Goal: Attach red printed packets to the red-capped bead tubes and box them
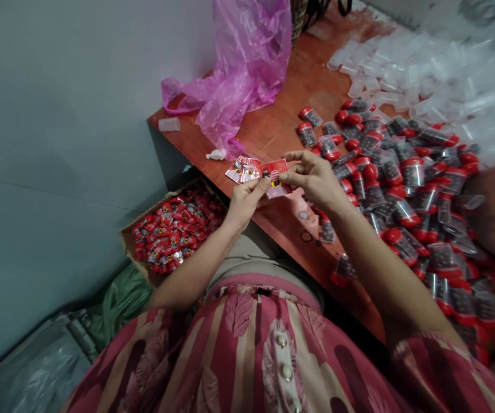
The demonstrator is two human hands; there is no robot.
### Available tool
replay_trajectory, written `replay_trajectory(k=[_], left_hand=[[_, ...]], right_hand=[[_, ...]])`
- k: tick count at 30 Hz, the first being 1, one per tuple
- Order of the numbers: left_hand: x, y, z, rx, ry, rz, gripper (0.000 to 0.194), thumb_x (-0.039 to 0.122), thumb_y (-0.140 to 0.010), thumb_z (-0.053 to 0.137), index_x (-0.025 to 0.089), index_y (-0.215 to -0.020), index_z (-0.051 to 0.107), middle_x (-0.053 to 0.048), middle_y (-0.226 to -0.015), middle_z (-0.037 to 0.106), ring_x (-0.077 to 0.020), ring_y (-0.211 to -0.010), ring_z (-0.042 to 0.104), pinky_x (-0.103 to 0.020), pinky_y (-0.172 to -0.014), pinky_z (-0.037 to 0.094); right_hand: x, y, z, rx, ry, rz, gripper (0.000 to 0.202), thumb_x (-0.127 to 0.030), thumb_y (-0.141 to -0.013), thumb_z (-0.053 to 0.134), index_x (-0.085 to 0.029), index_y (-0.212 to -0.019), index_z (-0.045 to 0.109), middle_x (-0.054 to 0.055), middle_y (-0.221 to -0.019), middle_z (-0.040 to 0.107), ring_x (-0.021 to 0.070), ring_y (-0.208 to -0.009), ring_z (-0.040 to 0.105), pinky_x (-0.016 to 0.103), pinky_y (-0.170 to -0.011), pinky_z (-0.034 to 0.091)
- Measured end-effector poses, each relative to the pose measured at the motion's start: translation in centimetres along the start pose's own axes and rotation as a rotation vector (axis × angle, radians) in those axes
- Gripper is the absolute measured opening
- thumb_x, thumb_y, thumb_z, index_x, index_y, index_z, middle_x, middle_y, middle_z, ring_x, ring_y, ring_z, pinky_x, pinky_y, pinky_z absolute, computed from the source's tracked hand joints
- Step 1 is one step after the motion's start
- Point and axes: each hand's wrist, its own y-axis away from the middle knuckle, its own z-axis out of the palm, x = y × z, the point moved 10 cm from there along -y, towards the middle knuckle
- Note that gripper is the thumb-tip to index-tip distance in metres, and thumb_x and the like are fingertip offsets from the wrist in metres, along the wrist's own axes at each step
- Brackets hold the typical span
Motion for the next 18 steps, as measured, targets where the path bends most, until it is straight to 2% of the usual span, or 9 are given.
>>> replay_trajectory(k=[2,4,7,9,11,14,16,18], left_hand=[[-1.0,0.0,1.5,-0.096,0.054,-0.094,0.029,0.038,-0.060,0.080,0.014,-0.062,0.065,-0.001,-0.066,0.063,-0.0114,-0.065,0.061,-0.027,-0.070,0.054],[-1.2,0.1,2.1,-0.123,0.058,-0.107,0.029,0.036,-0.056,0.082,0.013,-0.060,0.065,-0.001,-0.065,0.064,-0.0092,-0.061,0.059,-0.025,-0.067,0.054],[-1.4,0.2,1.6,-0.078,0.047,-0.104,0.030,0.036,-0.053,0.083,0.012,-0.062,0.067,-0.003,-0.066,0.066,-0.0097,-0.060,0.060,-0.022,-0.063,0.052],[-1.8,0.4,1.0,-0.044,0.065,-0.118,0.030,0.035,-0.054,0.083,0.011,-0.064,0.068,-0.004,-0.067,0.067,-0.0105,-0.060,0.061,-0.022,-0.062,0.051],[-2.3,0.6,0.5,-0.020,0.101,-0.149,0.030,0.032,-0.055,0.083,0.009,-0.066,0.068,-0.006,-0.067,0.067,-0.0105,-0.059,0.062,-0.022,-0.061,0.051],[-3.0,0.8,-0.1,0.025,0.169,-0.194,0.026,0.028,-0.058,0.082,0.009,-0.064,0.065,-0.004,-0.064,0.066,-0.0088,-0.055,0.060,-0.022,-0.059,0.051],[-3.3,0.9,-0.5,0.056,0.213,-0.216,0.025,0.026,-0.060,0.081,0.009,-0.061,0.062,-0.003,-0.061,0.064,-0.0083,-0.053,0.060,-0.020,-0.056,0.051],[-3.7,0.9,-0.8,0.085,0.264,-0.235,0.025,0.025,-0.061,0.080,0.009,-0.062,0.061,-0.002,-0.062,0.064,-0.0085,-0.054,0.060,-0.019,-0.055,0.051]], right_hand=[[-0.4,0.3,-0.6,-0.050,0.058,0.019,0.039,-0.034,-0.062,0.079,-0.018,-0.092,0.061,-0.004,-0.062,0.060,0.0120,-0.055,0.059,0.026,-0.053,0.050],[-1.1,0.7,-1.9,-0.059,0.179,-0.022,0.033,-0.036,-0.068,0.076,-0.018,-0.092,0.064,-0.001,-0.067,0.064,0.0146,-0.058,0.062,0.029,-0.056,0.052],[-2.6,2.0,-3.6,-0.093,0.588,-0.242,0.022,-0.028,-0.081,0.063,-0.021,-0.101,0.066,0.005,-0.093,0.071,0.0227,-0.087,0.067,0.040,-0.076,0.053],[-2.4,3.5,-3.3,-0.232,0.910,-0.407,0.028,-0.018,-0.084,0.055,-0.024,-0.109,0.065,0.006,-0.119,0.066,0.0280,-0.114,0.057,0.048,-0.093,0.045],[-0.8,4.9,-2.7,-0.413,1.142,-0.507,0.037,-0.013,-0.084,0.050,-0.027,-0.117,0.062,0.004,-0.135,0.056,0.0292,-0.130,0.044,0.052,-0.101,0.037],[1.2,5.6,-2.9,-0.540,1.316,-0.575,0.041,-0.012,-0.087,0.045,-0.030,-0.122,0.056,0.000,-0.140,0.051,0.0251,-0.135,0.039,0.049,-0.103,0.035],[1.5,5.4,-3.3,-0.536,1.371,-0.600,0.038,-0.012,-0.089,0.042,-0.028,-0.120,0.057,0.001,-0.139,0.053,0.0231,-0.134,0.040,0.046,-0.101,0.036],[1.3,4.8,-4.0,-0.479,1.390,-0.580,0.031,-0.014,-0.090,0.041,-0.023,-0.114,0.059,0.006,-0.131,0.059,0.0242,-0.128,0.046,0.043,-0.095,0.040]])
